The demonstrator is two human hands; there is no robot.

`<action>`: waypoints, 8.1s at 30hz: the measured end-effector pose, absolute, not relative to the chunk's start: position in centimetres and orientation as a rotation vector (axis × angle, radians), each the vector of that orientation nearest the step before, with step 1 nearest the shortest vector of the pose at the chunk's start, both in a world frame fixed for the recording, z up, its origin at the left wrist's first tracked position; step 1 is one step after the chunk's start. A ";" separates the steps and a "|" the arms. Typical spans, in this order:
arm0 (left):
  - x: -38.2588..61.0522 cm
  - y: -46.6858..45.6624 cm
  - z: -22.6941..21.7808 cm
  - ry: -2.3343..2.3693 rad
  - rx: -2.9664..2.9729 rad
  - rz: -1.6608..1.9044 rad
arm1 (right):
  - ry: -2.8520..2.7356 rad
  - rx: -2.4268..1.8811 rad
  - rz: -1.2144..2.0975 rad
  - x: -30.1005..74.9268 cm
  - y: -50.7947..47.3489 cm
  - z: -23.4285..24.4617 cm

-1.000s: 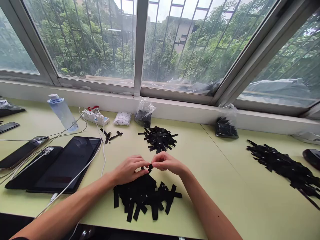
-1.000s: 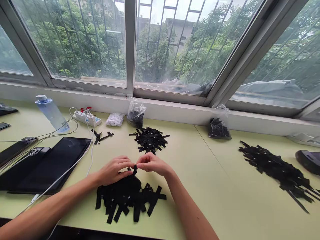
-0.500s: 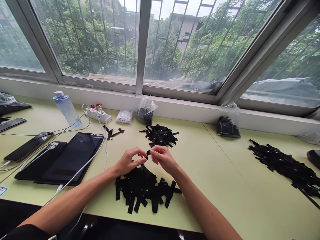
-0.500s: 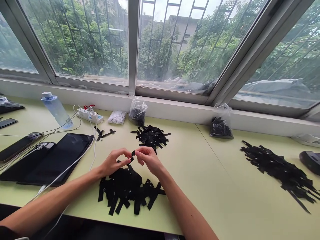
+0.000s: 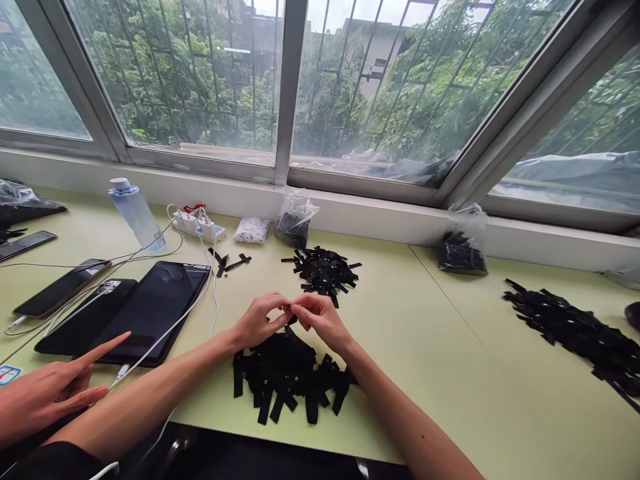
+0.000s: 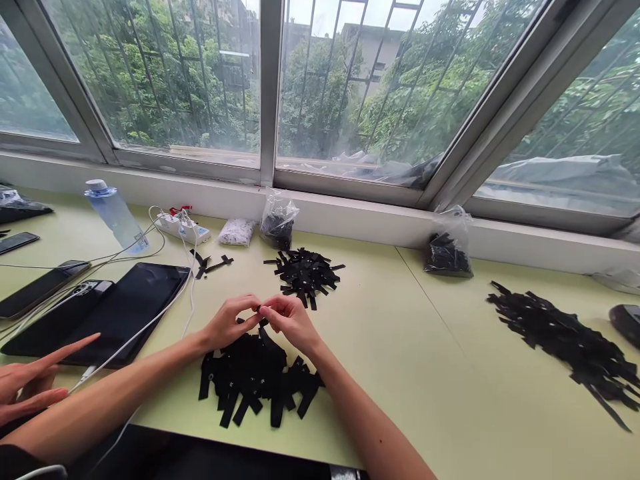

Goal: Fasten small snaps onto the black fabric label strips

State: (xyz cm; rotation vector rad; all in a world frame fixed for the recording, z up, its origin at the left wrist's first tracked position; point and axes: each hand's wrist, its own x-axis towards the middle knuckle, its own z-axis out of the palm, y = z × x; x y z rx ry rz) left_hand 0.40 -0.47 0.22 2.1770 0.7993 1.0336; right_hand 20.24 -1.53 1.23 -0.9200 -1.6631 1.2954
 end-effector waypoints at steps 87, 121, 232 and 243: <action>0.3 -0.5 0.0 0.914 1.904 1.025 | -2.035 -0.946 -0.298 18.3 -1.9 -2.0; -0.4 0.9 -0.4 1.066 2.190 0.994 | -2.148 -1.082 -0.021 20.7 -0.7 -1.6; -0.1 -0.1 -0.9 0.774 2.194 1.445 | -1.754 -1.034 0.550 18.7 -2.5 -0.5; 0.0 -0.5 -0.2 0.785 2.161 1.492 | -1.867 -0.928 0.105 18.9 -2.6 0.1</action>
